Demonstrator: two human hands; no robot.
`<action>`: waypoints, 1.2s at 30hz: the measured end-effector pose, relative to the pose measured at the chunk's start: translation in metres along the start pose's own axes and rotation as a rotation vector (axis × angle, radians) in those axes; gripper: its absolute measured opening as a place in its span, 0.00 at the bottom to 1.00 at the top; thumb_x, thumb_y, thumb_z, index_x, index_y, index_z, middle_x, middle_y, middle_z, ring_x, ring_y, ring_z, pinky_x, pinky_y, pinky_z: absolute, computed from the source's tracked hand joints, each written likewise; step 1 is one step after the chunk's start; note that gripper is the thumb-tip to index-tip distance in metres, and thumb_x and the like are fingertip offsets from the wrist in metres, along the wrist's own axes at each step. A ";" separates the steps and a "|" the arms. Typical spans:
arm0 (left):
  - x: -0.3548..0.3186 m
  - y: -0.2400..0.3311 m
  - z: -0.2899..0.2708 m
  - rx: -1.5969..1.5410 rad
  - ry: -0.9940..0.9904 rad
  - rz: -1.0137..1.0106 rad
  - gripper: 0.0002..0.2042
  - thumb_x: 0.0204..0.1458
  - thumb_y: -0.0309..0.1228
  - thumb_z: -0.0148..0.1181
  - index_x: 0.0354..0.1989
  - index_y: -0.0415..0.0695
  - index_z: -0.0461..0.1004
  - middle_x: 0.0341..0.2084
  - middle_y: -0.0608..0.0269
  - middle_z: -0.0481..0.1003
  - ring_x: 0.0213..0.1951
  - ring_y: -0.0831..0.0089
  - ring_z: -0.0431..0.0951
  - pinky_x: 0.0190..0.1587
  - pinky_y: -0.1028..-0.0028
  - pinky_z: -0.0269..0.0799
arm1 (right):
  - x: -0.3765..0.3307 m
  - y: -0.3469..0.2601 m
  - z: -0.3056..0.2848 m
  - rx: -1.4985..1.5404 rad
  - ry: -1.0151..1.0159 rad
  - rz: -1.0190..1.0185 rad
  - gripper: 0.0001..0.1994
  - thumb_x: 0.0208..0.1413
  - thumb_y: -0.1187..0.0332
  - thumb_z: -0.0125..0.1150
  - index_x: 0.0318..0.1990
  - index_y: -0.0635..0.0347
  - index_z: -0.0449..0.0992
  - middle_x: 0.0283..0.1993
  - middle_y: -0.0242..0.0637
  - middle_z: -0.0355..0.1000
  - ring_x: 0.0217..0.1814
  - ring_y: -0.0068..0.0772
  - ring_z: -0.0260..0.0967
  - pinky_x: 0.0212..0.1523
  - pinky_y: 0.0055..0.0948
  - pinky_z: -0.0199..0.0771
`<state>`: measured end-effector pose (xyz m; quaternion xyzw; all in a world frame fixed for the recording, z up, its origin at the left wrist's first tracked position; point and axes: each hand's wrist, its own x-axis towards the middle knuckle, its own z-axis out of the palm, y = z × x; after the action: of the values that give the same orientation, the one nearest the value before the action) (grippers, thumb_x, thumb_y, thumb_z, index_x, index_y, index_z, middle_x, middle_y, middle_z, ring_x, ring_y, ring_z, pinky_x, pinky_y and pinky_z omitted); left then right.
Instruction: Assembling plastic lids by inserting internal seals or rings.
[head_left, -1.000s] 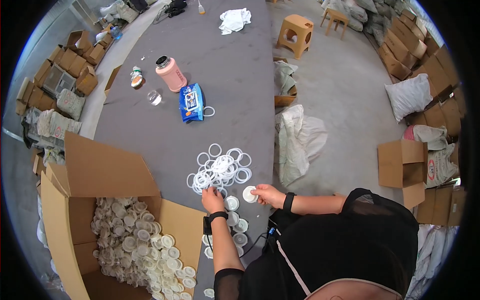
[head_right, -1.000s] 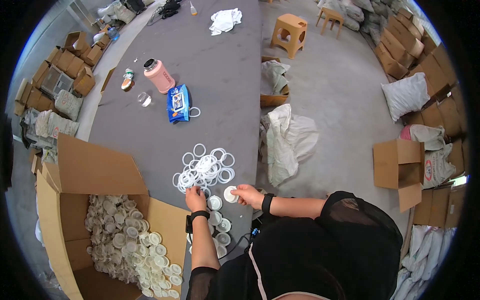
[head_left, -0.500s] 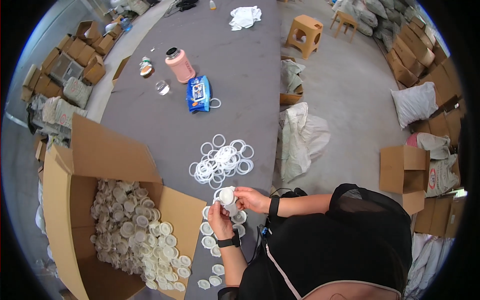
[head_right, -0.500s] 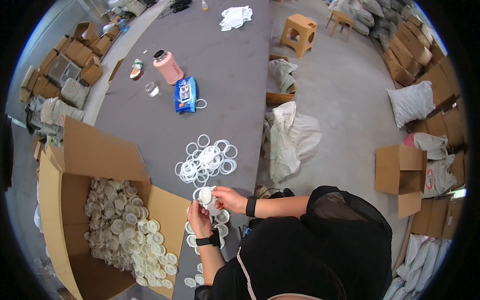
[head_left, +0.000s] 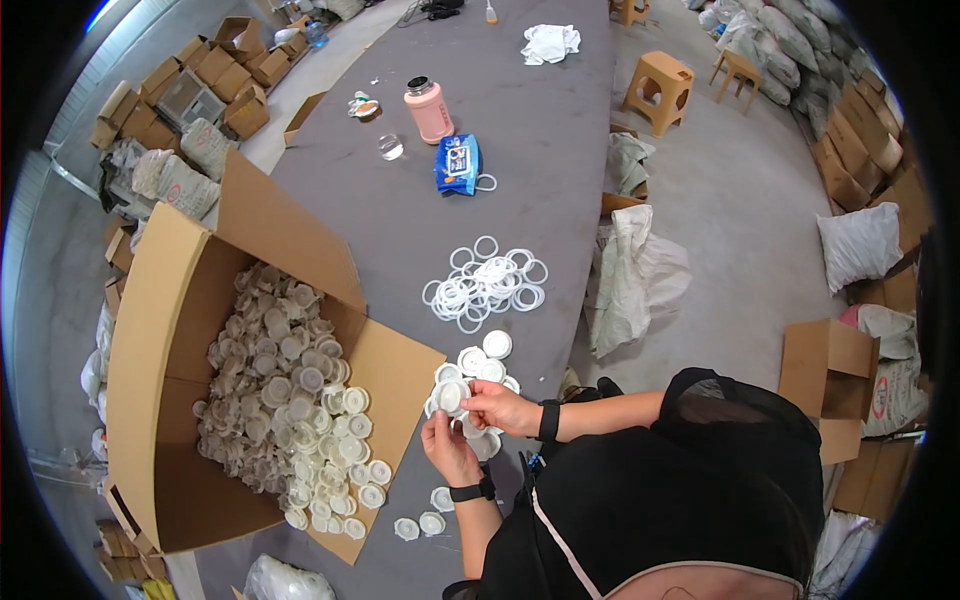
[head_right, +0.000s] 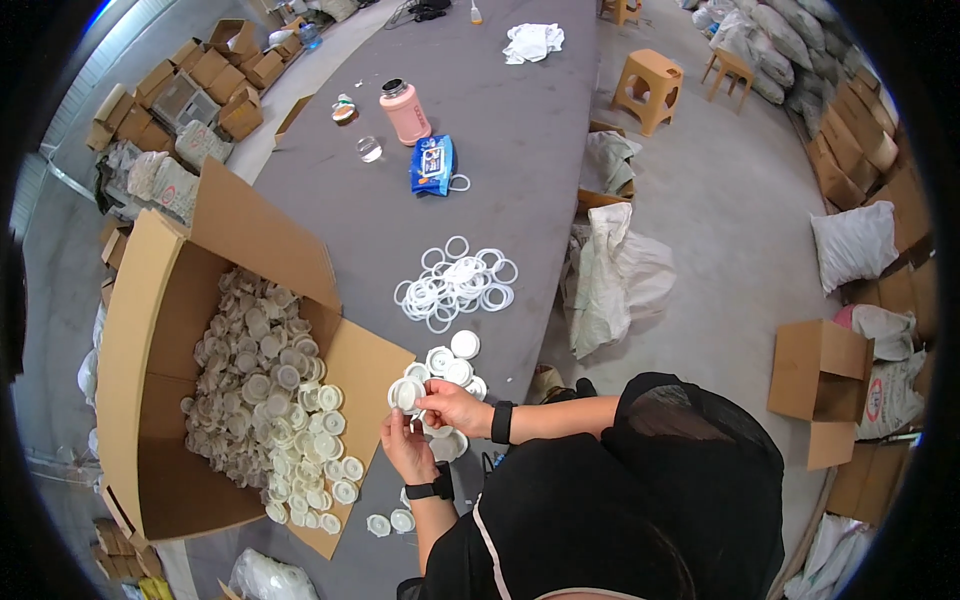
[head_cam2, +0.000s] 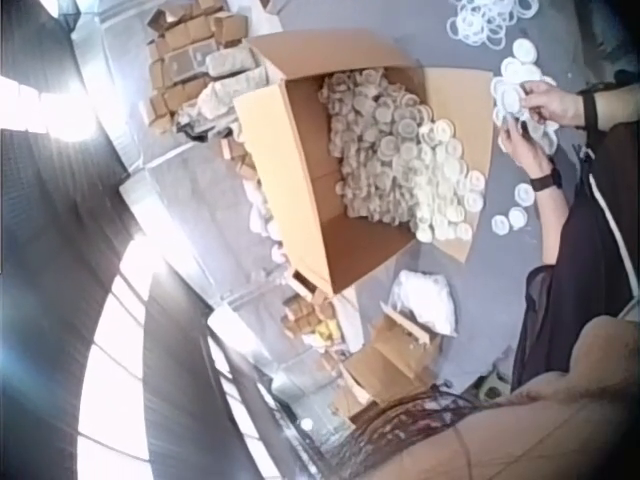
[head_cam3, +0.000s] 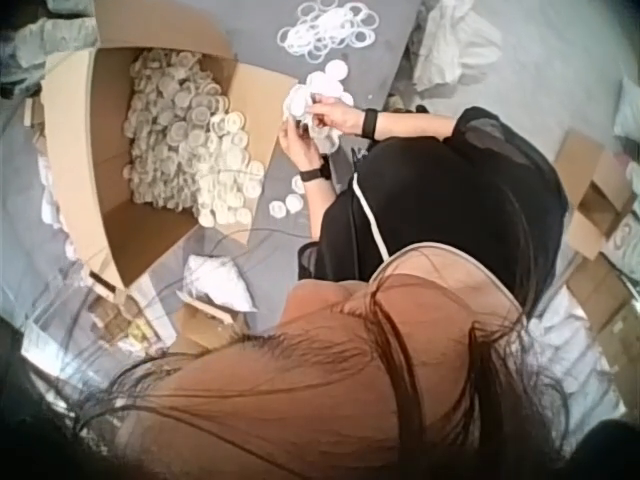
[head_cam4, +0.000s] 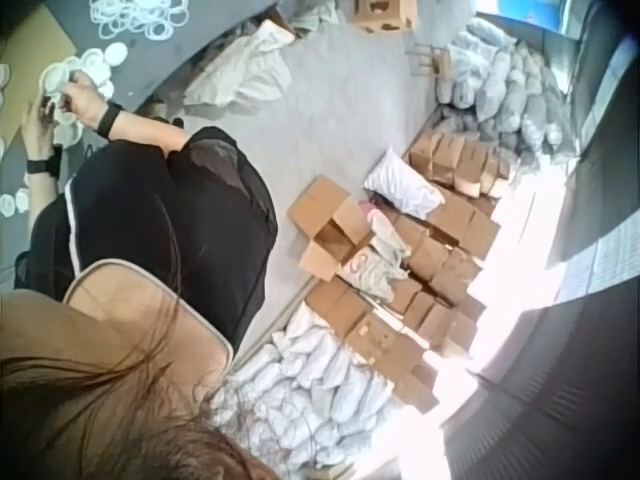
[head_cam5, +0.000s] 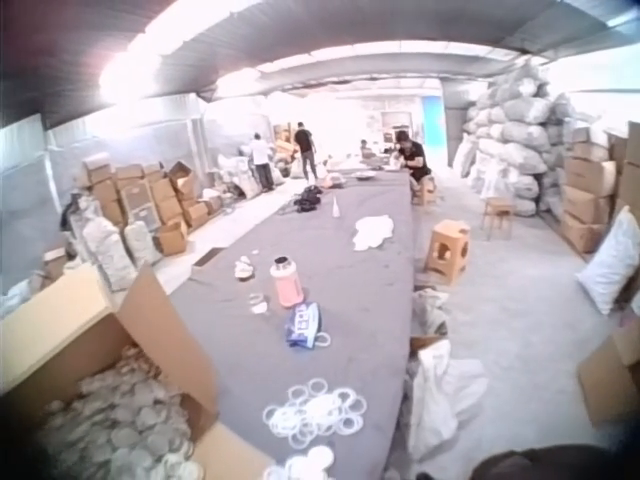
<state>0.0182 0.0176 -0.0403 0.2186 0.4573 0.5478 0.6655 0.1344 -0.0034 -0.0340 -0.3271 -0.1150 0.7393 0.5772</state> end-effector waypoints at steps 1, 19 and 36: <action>-0.002 0.003 -0.004 -0.001 0.000 0.005 0.06 0.47 0.30 0.55 0.24 0.45 0.66 0.20 0.71 0.66 0.26 0.81 0.65 0.27 0.82 0.60 | -0.002 0.003 0.004 0.011 -0.005 -0.006 0.07 0.51 0.69 0.51 0.36 0.59 0.64 0.24 0.26 0.62 0.20 0.15 0.59 0.21 0.16 0.60; -0.090 0.086 -0.024 -0.094 -0.194 0.297 0.11 0.47 0.33 0.49 0.37 0.42 0.64 0.32 0.60 0.69 0.37 0.70 0.71 0.42 0.72 0.66 | -0.057 0.025 0.090 -0.041 -0.312 -0.106 0.13 0.53 0.60 0.47 0.26 0.59 0.70 0.16 0.22 0.61 0.11 0.11 0.49 0.10 0.12 0.46; -0.089 0.102 -0.037 -0.051 -0.297 0.070 0.11 0.52 0.35 0.46 0.26 0.39 0.66 0.22 0.64 0.70 0.24 0.79 0.69 0.31 0.80 0.65 | -0.047 0.002 0.104 -0.446 -0.380 0.078 0.17 0.52 0.54 0.49 0.17 0.54 0.68 0.11 0.20 0.57 0.10 0.11 0.48 0.09 0.13 0.45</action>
<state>-0.0659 -0.0417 0.0552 0.2959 0.3318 0.5438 0.7118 0.0746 -0.0256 0.0601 -0.3055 -0.3682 0.7654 0.4304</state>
